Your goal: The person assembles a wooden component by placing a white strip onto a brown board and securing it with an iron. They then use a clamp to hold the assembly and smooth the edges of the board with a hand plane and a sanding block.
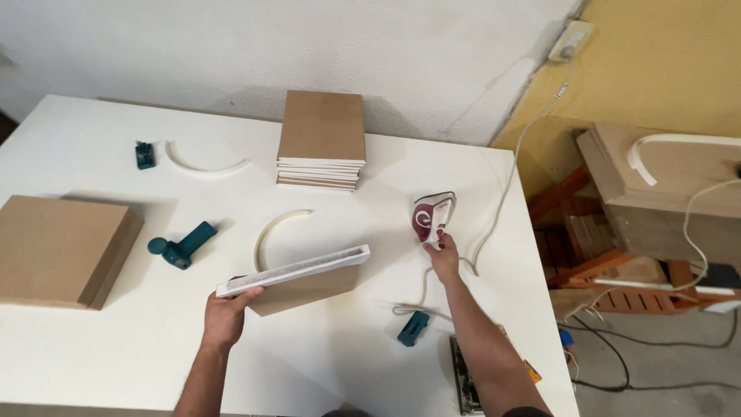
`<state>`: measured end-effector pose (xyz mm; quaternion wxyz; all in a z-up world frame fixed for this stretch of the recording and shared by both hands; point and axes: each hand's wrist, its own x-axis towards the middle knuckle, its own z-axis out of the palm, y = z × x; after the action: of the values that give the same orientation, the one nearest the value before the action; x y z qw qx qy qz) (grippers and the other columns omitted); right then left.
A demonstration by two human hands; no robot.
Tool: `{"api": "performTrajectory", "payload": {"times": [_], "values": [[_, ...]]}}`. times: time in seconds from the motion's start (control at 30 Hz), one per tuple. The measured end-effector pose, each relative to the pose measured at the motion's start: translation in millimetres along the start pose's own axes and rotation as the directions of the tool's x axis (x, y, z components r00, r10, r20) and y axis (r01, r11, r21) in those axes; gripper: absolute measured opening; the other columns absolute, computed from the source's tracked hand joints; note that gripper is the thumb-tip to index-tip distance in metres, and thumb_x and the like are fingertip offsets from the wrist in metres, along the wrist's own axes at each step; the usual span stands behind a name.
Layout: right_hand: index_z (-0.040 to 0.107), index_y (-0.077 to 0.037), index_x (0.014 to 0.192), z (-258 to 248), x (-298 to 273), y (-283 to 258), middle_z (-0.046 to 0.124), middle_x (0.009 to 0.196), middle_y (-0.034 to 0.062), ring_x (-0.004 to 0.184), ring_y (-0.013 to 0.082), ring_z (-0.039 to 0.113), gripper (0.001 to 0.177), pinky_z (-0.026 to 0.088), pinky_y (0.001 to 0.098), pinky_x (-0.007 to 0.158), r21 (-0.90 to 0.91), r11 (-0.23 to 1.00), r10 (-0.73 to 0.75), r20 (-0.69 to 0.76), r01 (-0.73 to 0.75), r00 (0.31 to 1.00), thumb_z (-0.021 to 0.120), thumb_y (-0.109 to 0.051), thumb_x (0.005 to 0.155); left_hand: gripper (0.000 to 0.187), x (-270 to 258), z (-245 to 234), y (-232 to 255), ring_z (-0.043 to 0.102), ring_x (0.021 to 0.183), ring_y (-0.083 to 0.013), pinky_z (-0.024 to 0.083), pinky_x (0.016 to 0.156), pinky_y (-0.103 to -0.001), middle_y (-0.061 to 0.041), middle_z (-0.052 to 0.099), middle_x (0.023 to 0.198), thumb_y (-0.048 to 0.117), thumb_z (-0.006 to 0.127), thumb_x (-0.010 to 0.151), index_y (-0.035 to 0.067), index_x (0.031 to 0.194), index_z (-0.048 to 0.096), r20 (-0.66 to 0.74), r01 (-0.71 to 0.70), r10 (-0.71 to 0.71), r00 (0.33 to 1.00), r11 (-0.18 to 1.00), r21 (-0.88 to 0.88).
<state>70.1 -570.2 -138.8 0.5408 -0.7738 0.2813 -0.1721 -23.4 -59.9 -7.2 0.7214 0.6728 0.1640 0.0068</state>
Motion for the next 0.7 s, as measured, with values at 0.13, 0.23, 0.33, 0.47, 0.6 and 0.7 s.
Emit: {"api": "performTrajectory", "payload": {"times": [0.13, 0.23, 0.33, 0.47, 0.6, 0.7], "values": [[0.057, -0.008, 0.123, -4.5, -21.2, -72.9, 0.061, 0.115, 0.0117, 0.106, 0.0263, 0.056, 0.036, 0.046, 0.0393, 0.094, -0.089, 0.996, 0.051, 0.270, -0.028, 0.962, 0.071, -0.023, 0.093, 0.033, -5.1, -0.8, -12.1, 0.063, 0.099, -0.0221, 0.047, 0.098, -0.040, -0.014, 0.075, 0.103, -0.002, 0.085, 0.074, -0.004, 0.106, 0.076, 0.018, -0.077, 0.080, 0.997, 0.989, -0.127], [0.048, 0.002, 0.143, -14.5, -33.0, -135.9, 0.059, 0.138, 0.0252, 0.132, 0.0369, 0.055, 0.049, 0.045, 0.0495, 0.113, -0.124, 0.990, -0.010, 0.358, 0.059, 0.934, 0.061, -0.021, 0.102, 0.041, -1.7, -0.3, -17.1, 0.058, 0.104, -0.0237, 0.043, 0.109, -0.049, -0.019, 0.074, 0.109, -0.009, 0.085, 0.072, -0.008, 0.112, 0.075, 0.015, -0.142, 0.147, 0.989, 0.973, -0.181], [0.057, 0.000, 0.126, -31.0, -14.8, -163.3, 0.065, 0.099, 0.0181, 0.096, 0.0300, 0.065, 0.043, 0.050, 0.0451, 0.086, -0.270, 0.951, -0.038, 0.387, 0.153, 0.921, 0.059, -0.034, 0.100, 0.043, -2.0, -2.3, -24.5, 0.058, 0.105, -0.0226, 0.042, 0.110, -0.048, -0.017, 0.074, 0.110, -0.007, 0.086, 0.072, -0.007, 0.113, 0.075, 0.022, -0.133, 0.139, 0.990, 0.974, -0.183], [0.067, -0.006, 0.122, -84.1, -75.9, -284.4, 0.073, 0.105, 0.0223, 0.108, 0.0369, 0.071, 0.057, 0.057, 0.0452, 0.084, -0.523, 0.780, -0.054, 0.492, 0.344, 0.869, 0.062, -0.056, 0.096, 0.043, -4.4, 1.0, -17.8, 0.056, 0.104, -0.0205, 0.042, 0.110, -0.048, -0.016, 0.074, 0.109, -0.006, 0.088, 0.071, -0.005, 0.112, 0.076, 0.043, -0.132, 0.142, 0.989, 0.974, -0.186], [0.069, -0.007, 0.121, -108.3, -147.3, -381.9, 0.073, 0.108, 0.0221, 0.111, 0.0391, 0.069, 0.053, 0.056, 0.0465, 0.090, -0.586, 0.678, -0.057, 0.560, 0.444, 0.826, 0.063, -0.052, 0.095, 0.043, -5.0, 1.3, -11.0, 0.058, 0.106, -0.0200, 0.042, 0.110, -0.048, -0.016, 0.075, 0.112, -0.001, 0.089, 0.073, -0.005, 0.114, 0.076, 0.071, -0.116, 0.124, 0.990, 0.988, -0.105], [0.070, -0.006, 0.116, -94.9, -178.2, -403.5, 0.075, 0.108, 0.0220, 0.114, 0.0409, 0.068, 0.056, 0.055, 0.0468, 0.095, -0.599, 0.596, -0.007, 0.663, 0.535, 0.749, 0.063, -0.057, 0.093, 0.044, -2.2, 2.5, -10.3, 0.057, 0.105, -0.0189, 0.043, 0.108, -0.046, -0.014, 0.075, 0.108, 0.003, 0.091, 0.072, -0.003, 0.114, 0.077, 0.081, -0.112, 0.117, 0.990, 0.992, -0.067]]}}
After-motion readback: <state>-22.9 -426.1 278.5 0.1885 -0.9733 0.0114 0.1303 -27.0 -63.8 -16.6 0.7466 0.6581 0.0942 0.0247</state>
